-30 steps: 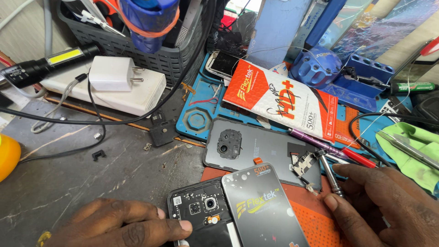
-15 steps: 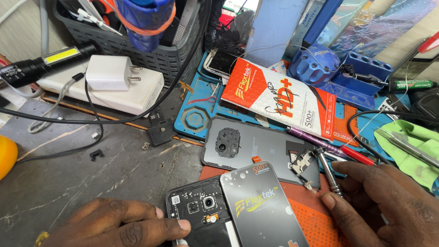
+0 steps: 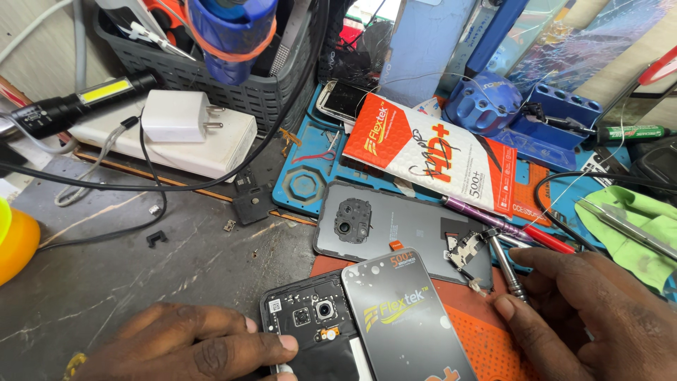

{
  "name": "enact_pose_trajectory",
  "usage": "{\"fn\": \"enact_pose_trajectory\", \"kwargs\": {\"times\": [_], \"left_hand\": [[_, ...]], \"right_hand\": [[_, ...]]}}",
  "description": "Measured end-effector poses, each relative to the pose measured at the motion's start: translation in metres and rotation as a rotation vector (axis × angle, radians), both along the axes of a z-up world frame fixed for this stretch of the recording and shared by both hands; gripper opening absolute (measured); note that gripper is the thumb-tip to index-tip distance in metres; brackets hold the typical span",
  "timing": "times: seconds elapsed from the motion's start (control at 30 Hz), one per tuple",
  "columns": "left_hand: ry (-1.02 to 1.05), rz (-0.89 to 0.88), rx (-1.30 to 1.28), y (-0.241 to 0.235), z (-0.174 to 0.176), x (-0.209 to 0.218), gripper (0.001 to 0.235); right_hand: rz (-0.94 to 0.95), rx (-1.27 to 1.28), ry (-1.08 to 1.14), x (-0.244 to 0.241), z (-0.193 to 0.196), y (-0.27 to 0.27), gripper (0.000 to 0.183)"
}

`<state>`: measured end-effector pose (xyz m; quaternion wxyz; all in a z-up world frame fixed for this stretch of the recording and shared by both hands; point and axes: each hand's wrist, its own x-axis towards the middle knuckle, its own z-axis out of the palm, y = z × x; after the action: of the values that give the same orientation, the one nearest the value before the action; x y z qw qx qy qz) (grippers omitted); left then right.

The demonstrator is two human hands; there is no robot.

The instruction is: The person uses a screwdriver to remove and reinsert screws into a disassembled mobile phone on a cluttered workbench. They repeatedly handle small screws and the phone body, occasionally adjusting the device's position.

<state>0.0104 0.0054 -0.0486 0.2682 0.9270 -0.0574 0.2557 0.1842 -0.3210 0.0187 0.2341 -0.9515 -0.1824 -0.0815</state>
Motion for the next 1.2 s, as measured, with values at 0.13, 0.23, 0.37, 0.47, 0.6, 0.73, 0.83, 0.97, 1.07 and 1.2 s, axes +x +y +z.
{"fn": "enact_pose_trajectory", "kwargs": {"times": [0.13, 0.23, 0.37, 0.47, 0.6, 0.73, 0.83, 0.97, 1.07, 1.2], "left_hand": [[-0.012, -0.037, 0.024, 0.001, 0.0, -0.001, 0.03], [0.026, -0.01, -0.005, 0.004, -0.002, -0.001, 0.038], [0.05, 0.031, -0.015, 0.002, -0.004, -0.001, 0.037], [0.047, 0.029, -0.024, 0.003, -0.005, -0.002, 0.037], [0.051, -0.026, -0.004, 0.006, -0.004, -0.001, 0.039], [0.045, -0.028, -0.019, 0.004, 0.0, -0.001, 0.038], [0.039, -0.061, -0.03, 0.006, 0.007, 0.0, 0.039], [-0.062, -0.374, 0.079, 0.023, 0.029, 0.003, 0.037], [-0.105, -0.416, 0.043, 0.023, 0.037, 0.004, 0.03], [-0.043, -0.263, -0.094, 0.017, 0.039, -0.006, 0.021]], "right_hand": [[-0.092, -0.105, 0.08, 0.001, 0.004, 0.002, 0.045], [-0.131, -0.152, 0.102, 0.001, 0.006, 0.005, 0.046], [-0.156, -0.182, 0.107, -0.001, 0.008, 0.005, 0.046], [-0.135, -0.162, 0.096, 0.0, 0.007, 0.004, 0.046], [-0.08, -0.115, 0.064, 0.001, 0.006, 0.003, 0.048], [-0.1, -0.129, 0.066, -0.001, 0.008, 0.006, 0.047], [-0.149, -0.138, 0.076, -0.005, 0.01, 0.012, 0.046], [-0.116, -0.208, 0.065, -0.006, 0.018, 0.014, 0.047], [-0.009, -0.256, 0.05, -0.004, 0.025, 0.011, 0.045], [0.077, -0.222, 0.089, -0.006, 0.032, 0.011, 0.038]]}}
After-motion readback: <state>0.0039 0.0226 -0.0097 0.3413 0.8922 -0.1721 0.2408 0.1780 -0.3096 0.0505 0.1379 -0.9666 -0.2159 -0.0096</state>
